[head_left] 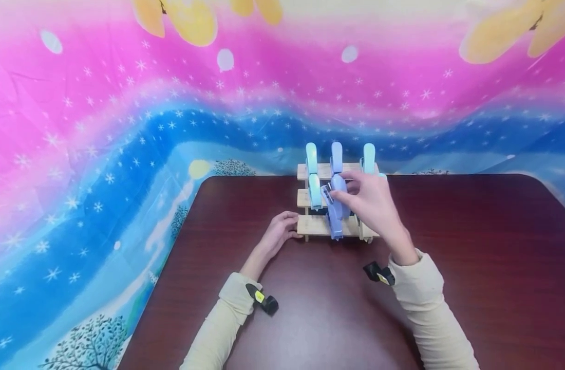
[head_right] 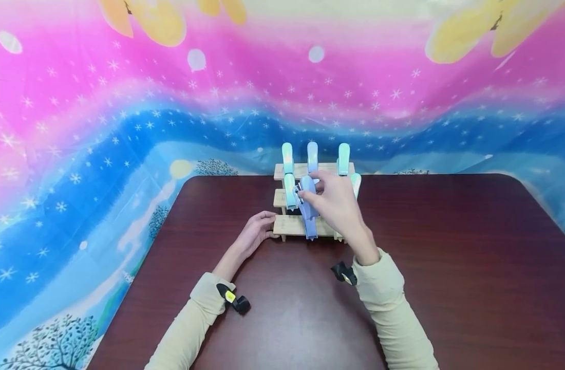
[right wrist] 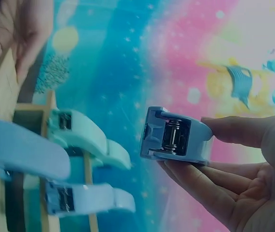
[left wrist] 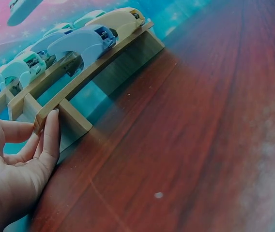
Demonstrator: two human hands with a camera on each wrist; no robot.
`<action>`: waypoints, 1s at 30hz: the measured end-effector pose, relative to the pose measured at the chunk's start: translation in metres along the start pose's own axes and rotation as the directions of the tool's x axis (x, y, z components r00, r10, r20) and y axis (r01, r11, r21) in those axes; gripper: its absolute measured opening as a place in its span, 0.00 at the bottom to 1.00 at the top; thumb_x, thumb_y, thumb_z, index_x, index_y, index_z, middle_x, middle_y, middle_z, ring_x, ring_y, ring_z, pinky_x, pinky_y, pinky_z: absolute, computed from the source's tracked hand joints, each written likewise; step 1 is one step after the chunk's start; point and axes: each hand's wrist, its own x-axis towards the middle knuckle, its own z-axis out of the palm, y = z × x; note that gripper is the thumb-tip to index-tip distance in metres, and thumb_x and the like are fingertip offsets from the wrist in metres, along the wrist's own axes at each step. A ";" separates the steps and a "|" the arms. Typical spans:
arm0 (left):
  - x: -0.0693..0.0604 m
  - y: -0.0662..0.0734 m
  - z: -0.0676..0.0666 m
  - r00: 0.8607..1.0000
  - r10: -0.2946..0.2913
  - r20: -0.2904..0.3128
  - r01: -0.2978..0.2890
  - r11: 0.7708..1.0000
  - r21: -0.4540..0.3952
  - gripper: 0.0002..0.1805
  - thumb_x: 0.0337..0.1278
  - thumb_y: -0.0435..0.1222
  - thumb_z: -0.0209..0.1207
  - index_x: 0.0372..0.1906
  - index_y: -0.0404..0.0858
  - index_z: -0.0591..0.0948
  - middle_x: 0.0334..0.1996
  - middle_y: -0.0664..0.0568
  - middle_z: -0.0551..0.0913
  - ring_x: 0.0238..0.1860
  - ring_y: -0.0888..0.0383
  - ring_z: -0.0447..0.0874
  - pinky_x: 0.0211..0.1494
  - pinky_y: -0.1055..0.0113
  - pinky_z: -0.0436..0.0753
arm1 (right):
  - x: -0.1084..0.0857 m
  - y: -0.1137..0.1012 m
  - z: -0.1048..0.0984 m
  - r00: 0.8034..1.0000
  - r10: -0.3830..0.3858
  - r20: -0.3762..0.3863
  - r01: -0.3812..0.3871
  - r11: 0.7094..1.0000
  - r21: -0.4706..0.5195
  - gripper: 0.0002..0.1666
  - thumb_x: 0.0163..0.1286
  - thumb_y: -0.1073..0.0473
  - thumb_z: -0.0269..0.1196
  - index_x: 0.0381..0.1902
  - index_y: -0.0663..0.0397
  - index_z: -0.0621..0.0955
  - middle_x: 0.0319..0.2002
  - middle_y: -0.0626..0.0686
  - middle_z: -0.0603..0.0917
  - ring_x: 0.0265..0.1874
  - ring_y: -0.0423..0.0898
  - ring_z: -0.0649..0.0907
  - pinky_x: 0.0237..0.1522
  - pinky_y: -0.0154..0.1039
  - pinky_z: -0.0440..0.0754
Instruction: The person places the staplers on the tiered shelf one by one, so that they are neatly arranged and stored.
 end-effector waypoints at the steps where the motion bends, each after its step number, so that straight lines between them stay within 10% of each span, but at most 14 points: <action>1: 0.000 0.000 0.001 1.000 -0.004 -0.001 0.004 1.000 -0.004 0.10 0.75 0.28 0.50 0.52 0.26 0.74 0.42 0.44 0.80 0.36 0.56 0.82 0.38 0.67 0.86 | 0.000 0.000 0.003 1.000 -0.003 0.006 0.003 1.000 -0.004 0.26 0.65 0.61 0.74 0.58 0.68 0.83 0.41 0.65 0.89 0.39 0.58 0.91 0.37 0.51 0.88; 15: -0.001 0.001 0.000 1.000 -0.005 -0.016 0.005 1.000 -0.031 0.08 0.74 0.27 0.51 0.50 0.27 0.75 0.40 0.44 0.81 0.35 0.56 0.82 0.36 0.66 0.86 | 0.001 -0.002 0.036 0.995 -0.007 0.099 0.017 0.994 -0.106 0.25 0.66 0.58 0.73 0.56 0.67 0.83 0.22 0.56 0.82 0.14 0.46 0.73 0.18 0.37 0.72; 30: -0.001 0.001 0.000 1.000 0.004 -0.013 -0.005 0.998 -0.058 0.05 0.73 0.25 0.50 0.46 0.30 0.76 0.39 0.47 0.81 0.33 0.57 0.83 0.36 0.66 0.87 | -0.001 -0.002 0.056 0.980 -0.027 0.199 0.049 0.993 -0.110 0.19 0.67 0.63 0.73 0.52 0.66 0.83 0.31 0.61 0.88 0.23 0.48 0.85 0.23 0.40 0.86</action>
